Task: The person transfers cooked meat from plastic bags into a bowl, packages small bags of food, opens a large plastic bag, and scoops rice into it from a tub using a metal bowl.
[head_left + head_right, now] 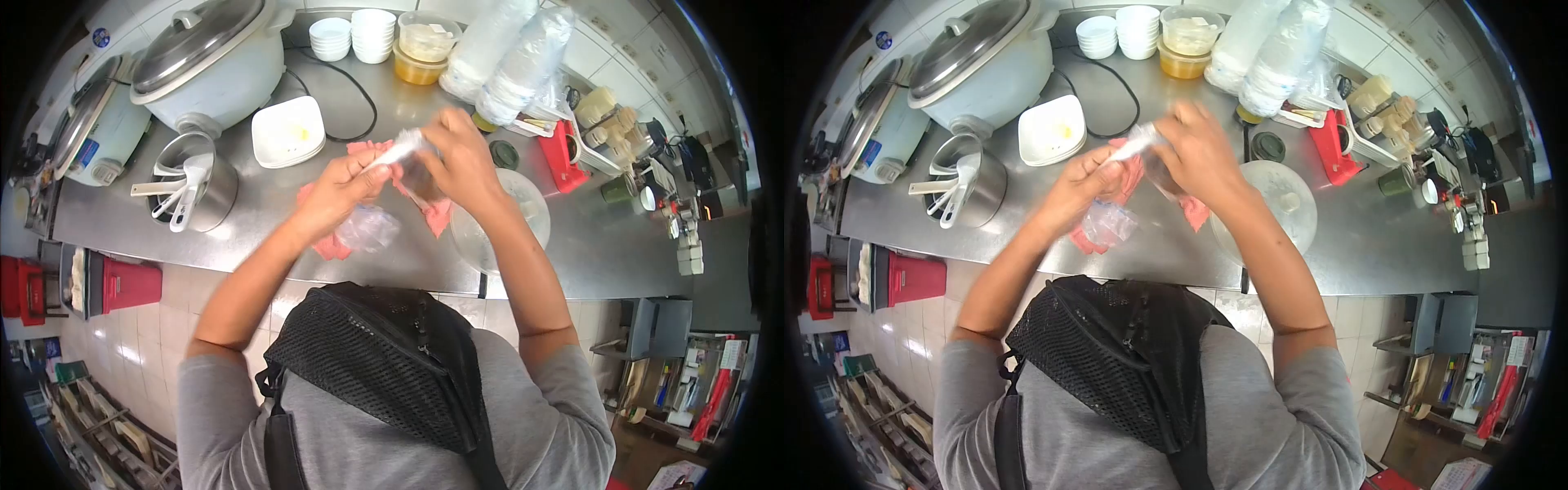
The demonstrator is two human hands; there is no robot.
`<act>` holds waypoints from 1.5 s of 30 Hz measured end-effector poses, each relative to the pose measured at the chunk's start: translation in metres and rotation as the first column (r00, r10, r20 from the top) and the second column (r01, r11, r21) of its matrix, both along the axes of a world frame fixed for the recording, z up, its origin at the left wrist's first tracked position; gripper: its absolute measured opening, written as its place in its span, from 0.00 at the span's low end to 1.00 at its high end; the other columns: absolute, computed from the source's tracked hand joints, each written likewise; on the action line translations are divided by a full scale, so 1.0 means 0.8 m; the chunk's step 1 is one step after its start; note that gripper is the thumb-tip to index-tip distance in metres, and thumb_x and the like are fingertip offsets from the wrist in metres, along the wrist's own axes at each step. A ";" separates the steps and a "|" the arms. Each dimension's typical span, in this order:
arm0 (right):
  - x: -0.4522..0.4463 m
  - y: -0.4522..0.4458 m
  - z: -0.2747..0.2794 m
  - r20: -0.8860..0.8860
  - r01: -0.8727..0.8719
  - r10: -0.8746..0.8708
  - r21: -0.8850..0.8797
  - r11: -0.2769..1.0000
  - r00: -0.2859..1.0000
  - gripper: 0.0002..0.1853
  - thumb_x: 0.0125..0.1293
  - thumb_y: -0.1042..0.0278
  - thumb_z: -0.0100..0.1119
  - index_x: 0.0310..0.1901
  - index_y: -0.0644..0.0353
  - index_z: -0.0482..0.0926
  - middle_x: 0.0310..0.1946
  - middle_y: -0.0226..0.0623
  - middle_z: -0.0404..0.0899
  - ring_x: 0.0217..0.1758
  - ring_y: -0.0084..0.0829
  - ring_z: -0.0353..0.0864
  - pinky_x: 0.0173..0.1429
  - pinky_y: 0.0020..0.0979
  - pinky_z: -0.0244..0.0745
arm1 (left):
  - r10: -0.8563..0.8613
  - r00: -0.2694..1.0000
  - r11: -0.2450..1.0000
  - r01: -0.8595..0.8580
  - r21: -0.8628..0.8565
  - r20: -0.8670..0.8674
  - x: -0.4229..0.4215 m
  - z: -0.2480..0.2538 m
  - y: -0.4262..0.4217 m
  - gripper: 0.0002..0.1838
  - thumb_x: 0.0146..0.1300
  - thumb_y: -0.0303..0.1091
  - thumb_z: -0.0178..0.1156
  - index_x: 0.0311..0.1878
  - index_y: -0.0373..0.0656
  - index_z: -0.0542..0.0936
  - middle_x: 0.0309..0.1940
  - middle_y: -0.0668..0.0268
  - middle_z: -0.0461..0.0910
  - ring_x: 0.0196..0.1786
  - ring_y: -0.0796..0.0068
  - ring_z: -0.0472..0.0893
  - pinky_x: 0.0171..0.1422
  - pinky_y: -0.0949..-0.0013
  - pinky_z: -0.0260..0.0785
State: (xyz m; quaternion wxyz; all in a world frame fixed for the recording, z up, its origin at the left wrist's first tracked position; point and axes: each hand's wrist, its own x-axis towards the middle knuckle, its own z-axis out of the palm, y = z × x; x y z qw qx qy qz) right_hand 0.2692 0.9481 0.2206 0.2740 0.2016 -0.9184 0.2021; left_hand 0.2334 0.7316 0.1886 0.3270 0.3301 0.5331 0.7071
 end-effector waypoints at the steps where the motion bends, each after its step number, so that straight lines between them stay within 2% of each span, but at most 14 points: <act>1: -0.009 -0.011 0.009 -0.072 0.059 -0.062 -0.048 0.997 0.995 0.07 0.57 0.72 0.62 0.36 0.63 0.76 0.40 0.34 0.75 0.37 0.29 0.72 0.40 0.31 0.68 | -0.036 0.973 0.974 -0.017 0.226 0.228 0.011 0.009 0.010 0.20 0.72 0.40 0.50 0.61 0.39 0.70 0.22 0.74 0.65 0.27 0.79 0.63 0.35 0.73 0.60; 4: -0.022 -0.041 0.031 -0.056 -0.060 0.030 -0.696 0.716 0.998 0.05 0.58 0.73 0.60 0.34 0.63 0.74 0.35 0.32 0.72 0.38 0.25 0.73 0.37 0.31 0.68 | -0.289 0.870 0.848 0.039 0.529 0.399 0.049 0.009 0.049 0.25 0.71 0.45 0.53 0.63 0.35 0.69 0.22 0.75 0.61 0.26 0.82 0.63 0.34 0.75 0.59; 6: 0.003 -0.049 0.034 0.038 -0.067 0.393 -0.966 0.250 0.919 0.05 0.58 0.73 0.61 0.33 0.61 0.75 0.34 0.31 0.71 0.39 0.22 0.72 0.37 0.27 0.66 | -0.482 0.779 0.777 0.169 0.606 0.400 0.036 -0.010 0.051 0.23 0.70 0.44 0.54 0.59 0.37 0.73 0.25 0.74 0.67 0.29 0.82 0.68 0.35 0.75 0.63; 7: 0.013 -0.050 0.035 0.002 0.009 0.560 -1.000 -0.010 0.829 0.05 0.57 0.74 0.62 0.33 0.60 0.75 0.34 0.30 0.71 0.39 0.20 0.72 0.36 0.24 0.65 | -0.287 0.898 0.883 0.112 0.455 0.335 0.028 0.005 0.044 0.20 0.69 0.44 0.55 0.55 0.37 0.74 0.27 0.73 0.69 0.30 0.81 0.69 0.36 0.74 0.64; 9: 0.030 -0.036 0.027 0.130 -0.035 0.571 -0.963 0.269 0.810 0.05 0.57 0.74 0.64 0.32 0.59 0.76 0.34 0.29 0.71 0.38 0.18 0.70 0.35 0.20 0.65 | -0.066 0.984 0.977 0.029 0.213 0.168 0.009 0.028 0.031 0.15 0.68 0.42 0.56 0.48 0.39 0.77 0.30 0.71 0.73 0.32 0.80 0.72 0.39 0.73 0.66; 11: 0.061 -0.029 0.024 0.287 0.045 0.375 -0.841 0.539 0.881 0.05 0.55 0.79 0.62 0.30 0.60 0.76 0.36 0.29 0.73 0.34 0.18 0.72 0.25 0.17 0.65 | -0.184 0.973 0.981 0.175 0.079 0.142 -0.030 0.032 0.028 0.10 0.67 0.38 0.56 0.41 0.41 0.78 0.34 0.69 0.76 0.36 0.80 0.74 0.42 0.71 0.68; 15: 0.105 -0.015 -0.015 0.185 0.216 -0.124 -0.662 0.718 0.975 0.04 0.55 0.80 0.60 0.33 0.62 0.77 0.36 0.30 0.73 0.38 0.22 0.75 0.38 0.22 0.71 | -0.212 0.976 0.961 0.198 -0.194 -0.057 -0.008 0.051 0.073 0.05 0.55 0.25 0.58 0.36 0.43 0.75 0.34 0.71 0.77 0.42 0.83 0.74 0.47 0.77 0.66; 19: 0.146 -0.018 -0.003 0.186 0.276 -0.286 -0.908 0.316 0.940 0.14 0.55 0.86 0.48 0.42 0.63 0.75 0.43 0.32 0.75 0.46 0.23 0.74 0.51 0.24 0.68 | 0.024 0.624 0.982 -0.161 -0.099 -0.781 0.073 0.067 0.110 0.07 0.50 0.25 0.63 0.33 0.40 0.76 0.35 0.65 0.76 0.41 0.64 0.78 0.46 0.68 0.68; 20: 0.156 -0.016 -0.004 0.182 0.294 -0.323 -0.891 0.345 0.929 0.14 0.60 0.82 0.47 0.47 0.63 0.76 0.44 0.31 0.76 0.45 0.21 0.75 0.49 0.24 0.70 | 0.075 0.635 0.980 -0.191 -0.063 -0.769 0.090 0.068 0.119 0.08 0.48 0.27 0.66 0.32 0.41 0.77 0.35 0.63 0.76 0.42 0.59 0.77 0.47 0.66 0.67; 26: 0.241 -0.024 0.005 0.179 0.131 -0.199 -0.963 -0.234 0.963 0.12 0.67 0.75 0.49 0.50 0.61 0.77 0.36 0.28 0.78 0.32 0.14 0.73 0.31 0.18 0.68 | 0.330 0.334 0.943 -0.161 0.291 -0.883 0.159 0.040 0.167 0.10 0.44 0.26 0.67 0.31 0.41 0.77 0.33 0.65 0.76 0.40 0.60 0.75 0.45 0.60 0.65; 36: 0.426 0.021 -0.045 0.280 0.217 -0.506 -0.959 -0.181 0.816 0.10 0.58 0.82 0.57 0.41 0.64 0.80 0.25 0.26 0.76 0.17 0.12 0.62 0.21 0.18 0.55 | 0.046 0.806 0.991 0.038 0.128 -0.590 0.323 -0.013 0.240 0.06 0.45 0.21 0.60 0.29 0.39 0.76 0.43 0.62 0.71 0.51 0.65 0.72 0.58 0.64 0.61; 41: 0.559 0.052 -0.103 0.072 0.002 -0.100 -0.823 -0.567 0.992 0.05 0.62 0.77 0.54 0.40 0.60 0.75 0.20 0.22 0.68 0.12 0.11 0.53 0.17 0.19 0.43 | -0.303 0.860 0.953 0.266 -0.146 -0.411 0.400 -0.074 0.276 0.03 0.48 0.23 0.59 0.27 0.38 0.75 0.49 0.61 0.70 0.54 0.65 0.70 0.61 0.64 0.60; 42: 0.585 0.061 -0.109 0.023 -0.013 -0.052 -0.790 -0.613 0.998 0.05 0.63 0.76 0.53 0.41 0.60 0.74 0.19 0.22 0.67 0.12 0.11 0.52 0.17 0.19 0.43 | -0.492 0.792 0.870 0.432 -0.239 -0.360 0.409 -0.082 0.282 0.09 0.53 0.27 0.62 0.39 0.41 0.79 0.57 0.61 0.69 0.60 0.63 0.69 0.65 0.63 0.57; 45: 0.633 0.084 -0.133 0.048 0.054 0.027 -0.797 -0.601 0.998 0.07 0.66 0.73 0.51 0.45 0.58 0.73 0.18 0.22 0.64 0.12 0.11 0.49 0.17 0.20 0.41 | -0.498 0.798 0.766 0.588 -0.258 0.341 0.458 -0.096 0.288 0.24 0.56 0.32 0.65 0.58 0.47 0.75 0.62 0.60 0.69 0.68 0.63 0.65 0.70 0.60 0.53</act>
